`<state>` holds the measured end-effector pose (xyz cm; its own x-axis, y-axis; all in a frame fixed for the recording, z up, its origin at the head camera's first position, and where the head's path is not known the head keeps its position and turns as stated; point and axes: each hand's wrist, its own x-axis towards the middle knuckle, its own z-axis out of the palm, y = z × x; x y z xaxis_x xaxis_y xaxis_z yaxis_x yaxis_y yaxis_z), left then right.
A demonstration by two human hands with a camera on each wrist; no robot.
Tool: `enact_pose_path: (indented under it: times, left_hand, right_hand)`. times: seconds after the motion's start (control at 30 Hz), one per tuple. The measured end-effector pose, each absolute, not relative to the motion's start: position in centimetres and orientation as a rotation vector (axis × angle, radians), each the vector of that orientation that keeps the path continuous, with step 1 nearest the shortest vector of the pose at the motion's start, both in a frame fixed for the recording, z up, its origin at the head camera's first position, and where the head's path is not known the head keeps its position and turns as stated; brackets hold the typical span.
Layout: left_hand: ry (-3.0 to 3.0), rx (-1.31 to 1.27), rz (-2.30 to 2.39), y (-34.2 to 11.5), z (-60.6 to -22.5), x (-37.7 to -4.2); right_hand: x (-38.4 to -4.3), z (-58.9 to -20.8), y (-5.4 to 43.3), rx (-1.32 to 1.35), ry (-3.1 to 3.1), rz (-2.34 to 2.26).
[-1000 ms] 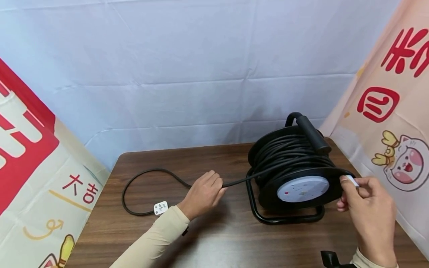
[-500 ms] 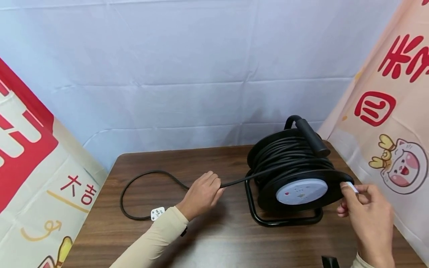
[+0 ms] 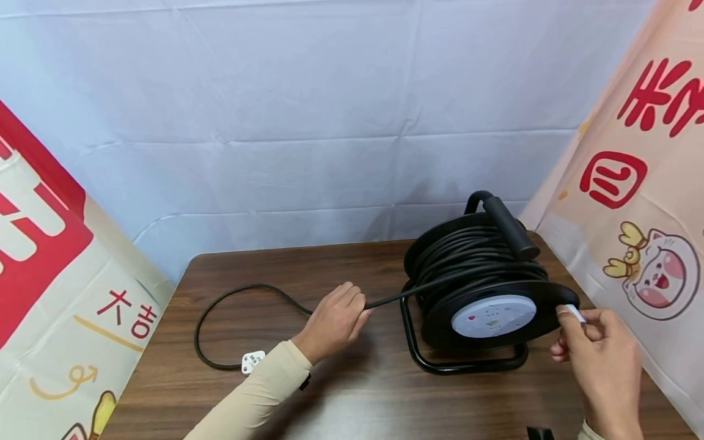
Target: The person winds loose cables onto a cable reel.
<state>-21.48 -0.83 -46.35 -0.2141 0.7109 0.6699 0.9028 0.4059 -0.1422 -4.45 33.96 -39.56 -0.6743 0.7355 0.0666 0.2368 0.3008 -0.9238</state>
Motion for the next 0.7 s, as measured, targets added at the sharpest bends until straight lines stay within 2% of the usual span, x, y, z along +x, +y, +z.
enact_pose_path:
  times: [0.7]
  left_hand:
    - [-2.023, -1.345, -0.351, 0.0, -46.2, -21.5]
  right_hand:
    - [-4.1, -41.6, 34.4, -0.947, -2.182, 1.243]
